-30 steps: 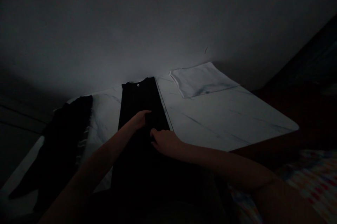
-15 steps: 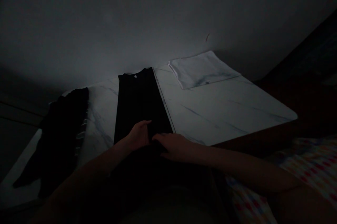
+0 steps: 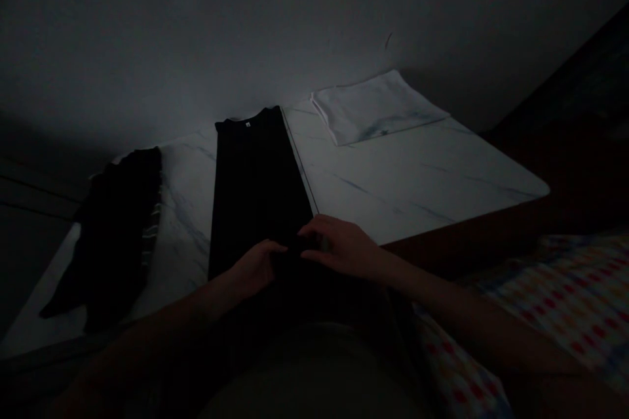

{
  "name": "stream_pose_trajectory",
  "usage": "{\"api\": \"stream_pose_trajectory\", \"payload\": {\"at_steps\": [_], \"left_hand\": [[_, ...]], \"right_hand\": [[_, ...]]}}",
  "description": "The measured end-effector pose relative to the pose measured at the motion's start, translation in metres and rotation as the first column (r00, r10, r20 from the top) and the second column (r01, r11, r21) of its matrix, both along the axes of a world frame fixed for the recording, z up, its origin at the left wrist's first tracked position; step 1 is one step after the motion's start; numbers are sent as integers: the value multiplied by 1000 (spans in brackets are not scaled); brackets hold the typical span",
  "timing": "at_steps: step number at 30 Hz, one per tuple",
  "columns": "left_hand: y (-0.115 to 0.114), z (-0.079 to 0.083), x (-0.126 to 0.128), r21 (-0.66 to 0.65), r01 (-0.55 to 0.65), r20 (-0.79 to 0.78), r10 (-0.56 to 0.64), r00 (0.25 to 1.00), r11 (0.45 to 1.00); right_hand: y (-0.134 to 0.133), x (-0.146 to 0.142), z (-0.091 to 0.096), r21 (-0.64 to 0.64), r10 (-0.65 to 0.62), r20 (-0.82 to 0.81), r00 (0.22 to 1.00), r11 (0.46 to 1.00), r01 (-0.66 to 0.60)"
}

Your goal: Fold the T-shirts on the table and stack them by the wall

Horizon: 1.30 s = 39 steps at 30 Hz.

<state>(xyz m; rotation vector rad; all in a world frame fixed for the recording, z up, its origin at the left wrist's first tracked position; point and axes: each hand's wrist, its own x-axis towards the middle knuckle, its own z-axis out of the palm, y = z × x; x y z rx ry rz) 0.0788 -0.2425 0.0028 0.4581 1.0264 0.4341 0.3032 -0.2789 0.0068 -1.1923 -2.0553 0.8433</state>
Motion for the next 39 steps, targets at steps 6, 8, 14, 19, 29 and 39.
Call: {"api": "stream_pose_trajectory", "payload": {"at_steps": [6,8,14,19,29,39], "left_hand": [[-20,6,3,18,-83,-24,84,996,996],[-28,2,3,42,-93,-39,94,995,995],[-49,-1,-9,178,7,-165,23,986,984],[-60,7,-51,354,486,-391,-346,853,799],[-58,-26,-198,240,816,-698,490,521,-526],[-52,-33,-159,629,775,-773,-62,631,53]], "right_hand": [[-59,-12,-63,482,-244,69,967,857,181],[-68,-22,-83,576,-354,1,935,765,289],[-68,-33,-94,414,-245,-95,965,872,262],[-67,-20,-75,75,-144,104,984,988,136],[-48,22,-86,677,-98,531,842,647,-352],[-18,-5,-57,559,198,533,822,648,-518]]}}
